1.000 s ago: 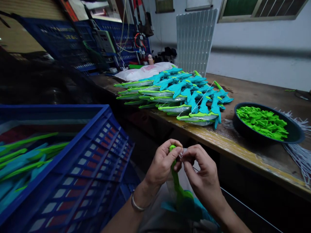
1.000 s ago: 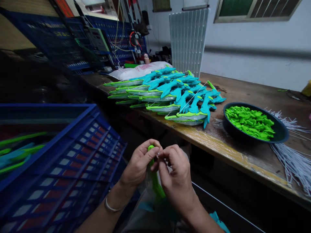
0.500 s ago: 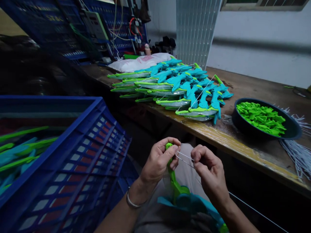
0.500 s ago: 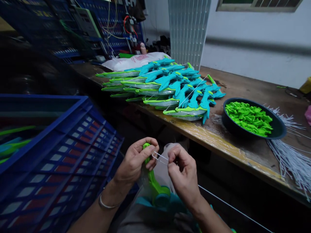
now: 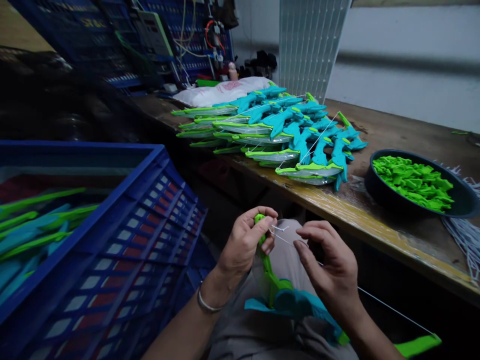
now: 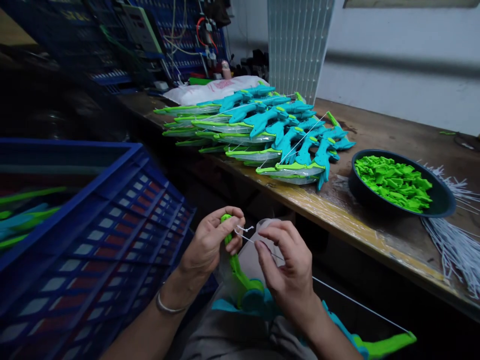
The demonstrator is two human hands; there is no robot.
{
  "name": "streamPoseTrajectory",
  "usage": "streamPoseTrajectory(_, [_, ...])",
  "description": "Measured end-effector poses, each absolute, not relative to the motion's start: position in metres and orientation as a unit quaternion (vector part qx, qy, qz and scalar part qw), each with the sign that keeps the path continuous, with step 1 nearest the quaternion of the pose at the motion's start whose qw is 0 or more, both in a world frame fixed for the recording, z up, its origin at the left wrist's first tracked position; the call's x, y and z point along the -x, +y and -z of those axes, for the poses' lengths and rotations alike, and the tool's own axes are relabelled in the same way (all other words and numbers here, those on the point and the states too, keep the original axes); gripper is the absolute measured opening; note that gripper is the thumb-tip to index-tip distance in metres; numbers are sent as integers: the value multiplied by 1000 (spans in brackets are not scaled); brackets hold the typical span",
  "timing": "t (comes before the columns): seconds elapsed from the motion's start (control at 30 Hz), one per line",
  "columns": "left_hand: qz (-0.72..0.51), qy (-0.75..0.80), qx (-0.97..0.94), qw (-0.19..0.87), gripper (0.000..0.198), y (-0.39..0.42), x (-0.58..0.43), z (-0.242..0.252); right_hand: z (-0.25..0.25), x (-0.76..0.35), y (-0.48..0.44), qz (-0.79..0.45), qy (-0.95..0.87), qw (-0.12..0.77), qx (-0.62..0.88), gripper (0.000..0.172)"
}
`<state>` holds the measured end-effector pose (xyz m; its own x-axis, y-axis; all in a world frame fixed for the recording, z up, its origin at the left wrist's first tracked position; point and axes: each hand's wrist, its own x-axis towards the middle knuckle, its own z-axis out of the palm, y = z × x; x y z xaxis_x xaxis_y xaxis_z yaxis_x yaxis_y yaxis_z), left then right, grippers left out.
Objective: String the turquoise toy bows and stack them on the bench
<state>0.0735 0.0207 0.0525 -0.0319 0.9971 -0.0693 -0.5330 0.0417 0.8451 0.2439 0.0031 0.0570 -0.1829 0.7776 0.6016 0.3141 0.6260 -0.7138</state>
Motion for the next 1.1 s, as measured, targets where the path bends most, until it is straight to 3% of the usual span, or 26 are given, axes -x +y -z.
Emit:
streamPoseTrajectory(0.13, [-613, 377, -316, 618, 26, 21, -72, -51, -57, -231, 12, -110, -778, 513, 345, 18])
streamPoseTrajectory(0.4, [-607, 349, -316, 639, 28, 19, -81, -58, -68, -229, 21, 45, -814, 468, 340, 12])
streamPoseTrajectory(0.5, [-640, 322, -309, 626, 28, 33, -77, -74, -81, -226, 4, 100, -795, 489, 346, 21])
streamPoseTrajectory(0.67, [-774, 272, -225, 525, 11, 85, -47, -105, -75, -208, -21, 95, -772, 553, 299, 18])
streamPoseTrajectory(0.83, [-826, 283, -83, 480, 40, 145, -38, -110, -36, -212, -21, 45, -811, 513, 278, 17])
streamPoseTrajectory(1.1, [-857, 289, -101, 414, 50, 231, -86, -105, 8, -242, -14, 45, -833, 463, 300, 20])
